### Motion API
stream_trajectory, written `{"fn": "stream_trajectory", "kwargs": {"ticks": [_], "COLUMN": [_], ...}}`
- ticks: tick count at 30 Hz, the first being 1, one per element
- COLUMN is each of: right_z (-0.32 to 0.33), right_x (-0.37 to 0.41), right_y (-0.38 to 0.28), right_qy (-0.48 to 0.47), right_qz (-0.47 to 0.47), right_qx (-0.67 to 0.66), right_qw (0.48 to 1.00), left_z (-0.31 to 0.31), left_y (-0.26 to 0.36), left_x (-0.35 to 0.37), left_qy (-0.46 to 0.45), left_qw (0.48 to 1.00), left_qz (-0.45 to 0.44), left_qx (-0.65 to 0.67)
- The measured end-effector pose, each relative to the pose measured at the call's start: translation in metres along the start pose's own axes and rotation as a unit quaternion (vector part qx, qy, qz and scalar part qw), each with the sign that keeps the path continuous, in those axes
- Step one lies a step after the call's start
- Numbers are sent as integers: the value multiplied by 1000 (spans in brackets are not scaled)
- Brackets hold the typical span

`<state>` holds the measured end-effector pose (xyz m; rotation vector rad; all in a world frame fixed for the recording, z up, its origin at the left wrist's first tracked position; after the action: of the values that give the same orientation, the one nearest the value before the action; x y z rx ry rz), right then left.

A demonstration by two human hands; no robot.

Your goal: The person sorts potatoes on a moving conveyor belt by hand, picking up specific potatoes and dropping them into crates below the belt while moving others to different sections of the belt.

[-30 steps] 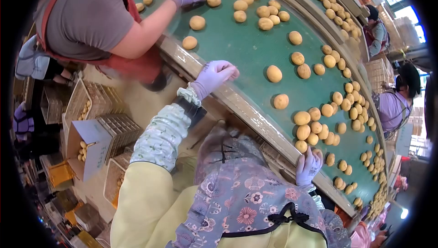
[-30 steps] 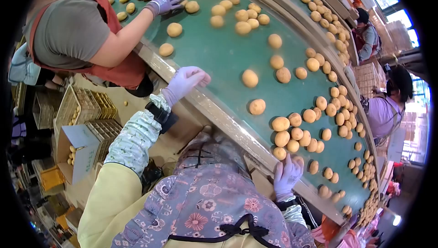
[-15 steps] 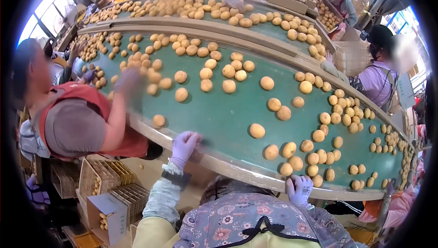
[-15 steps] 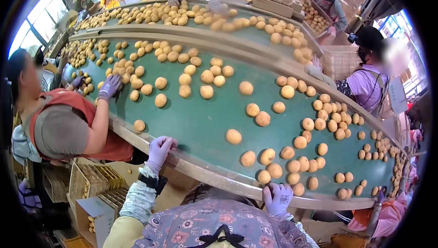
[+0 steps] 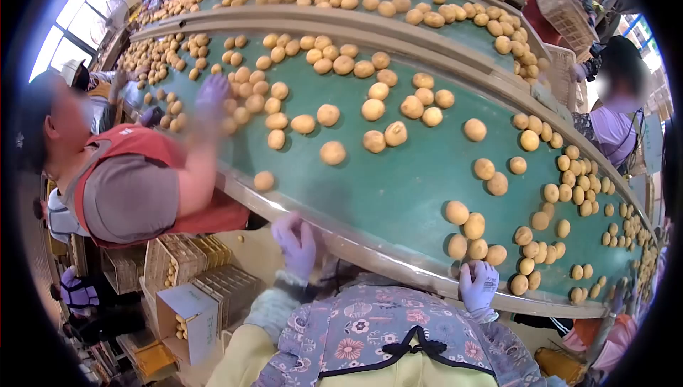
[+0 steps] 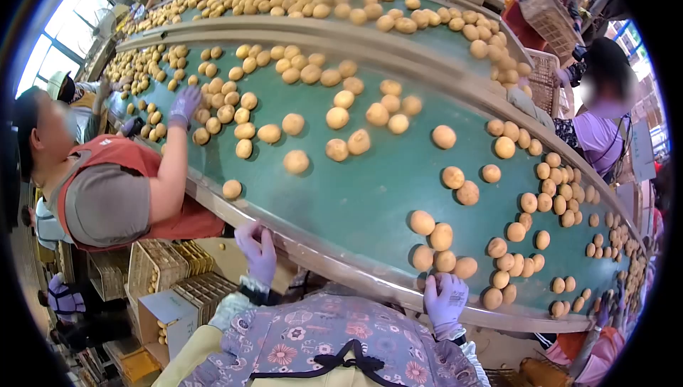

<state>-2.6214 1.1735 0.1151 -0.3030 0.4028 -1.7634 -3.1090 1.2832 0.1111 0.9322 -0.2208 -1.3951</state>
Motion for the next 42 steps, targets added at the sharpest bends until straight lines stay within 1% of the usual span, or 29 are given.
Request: {"fn": "stream_trajectory", "kwargs": {"ticks": [1, 3, 4, 5, 6, 7, 9, 11, 13, 15, 18, 20, 22, 24, 26, 27, 28, 29, 31, 32, 34, 35, 36, 37, 38, 39, 40, 41, 42], "right_z": [-7, -16, -21, -28, -32, -37, -41, -50, -60, -66, -73, -78, -83, -84, -85, -86, -88, -92, -100, -104, -105, -109, -113, -117, -120, -132, -141, -144, -151], "right_x": [-2, -6, -7, -10, -12, -11, -13, -17, -15, -14, -14, -17, -17, -13, -14, -14, -14, -17, -24, -27, -26, -34, -34, -27, -27, -31, -34, -34, -34], "right_y": [-7, -19, -25, -31, -36, -43, -67, -75, -78, -92, -112, -123, -134, -143, -150, -155, -163, -171, -197, -213, -265, -271, -289, -299, -296, -290, -285, -284, -284], "right_qy": [-11, 12, 2, -13, -4, 5, -17, -29, -20, -10, -28, -33, -47, -60, -56, -60, -67, -67, -92, -83, -22, 0, 26, 47, 61, 22, -16, -4, -31], "right_qz": [1, -10, -17, -9, -6, -3, 27, -5, 22, 21, 14, 26, 26, 45, 52, 76, 96, 90, 95, 79, 281, 251, 342, 430, 403, 339, 276, 258, 236], "right_qx": [5, 6, 8, 11, 8, 4, 7, 4, 8, 0, -12, -18, -16, -18, -19, -37, -53, -53, -58, -62, -1, 11, 32, 56, 70, 35, -7, -8, -7], "right_qw": [1000, 1000, 1000, 1000, 1000, 1000, 999, 1000, 1000, 1000, 999, 999, 998, 997, 997, 995, 992, 992, 990, 991, 960, 968, 939, 900, 911, 940, 961, 966, 971], "left_z": [17, 38, 34, 22, 14, -1, -27, -63, -82, -70, -20, 15, 33, 29, 31, 32, 45, 59, 94, 103, 104, 90, 87, 81, 82, 85, 83, 84, 92], "left_y": [-17, -69, -90, -121, -146, -182, -188, -184, -176, -170, -161, -161, -176, -216, -239, -250, -252, -255, -268, -268, -269, -286, -293, -299, -297, -292, -285, -282, -275], "left_x": [31, 83, 106, 125, 145, 154, 138, 126, 116, 104, 73, 55, 60, 103, 128, 140, 143, 148, 143, 135, 124, 130, 126, 122, 110, 94, 79, 64, 45], "left_qy": [-9, -35, -206, -327, -447, -513, -580, -592, -578, -556, -522, -510, -522, -540, -542, -543, -576, -607, -587, -598, -617, -604, -582, -633, -614, -592, -602, -605, -605], "left_qw": [998, 997, 970, 927, 860, 792, 762, 771, 789, 807, 825, 826, 818, 817, 820, 821, 794, 766, 758, 754, 736, 773, 794, 750, 775, 798, 791, 785, 780], "left_qz": [28, 36, 48, 118, 174, 285, 244, 192, 157, 137, 121, 127, 144, 152, 151, 151, 175, 198, 282, 270, 278, 184, 160, 167, 122, 81, 60, 82, 107], "left_qx": [-62, -57, -119, -142, -173, -166, -152, -135, -134, -144, -180, -201, -196, -131, -105, -92, -84, -78, 41, 32, -15, -66, -75, -92, -87, -81, -86, -102, -119]}}
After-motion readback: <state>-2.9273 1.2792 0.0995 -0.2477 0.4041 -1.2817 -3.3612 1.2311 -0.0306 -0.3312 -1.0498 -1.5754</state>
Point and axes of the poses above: each hand's wrist, its own x-axis away from the middle knuckle, its own z-axis out of the back of the hand, y = z × x, the point moved 6 cm from there along -x, towards the middle knuckle
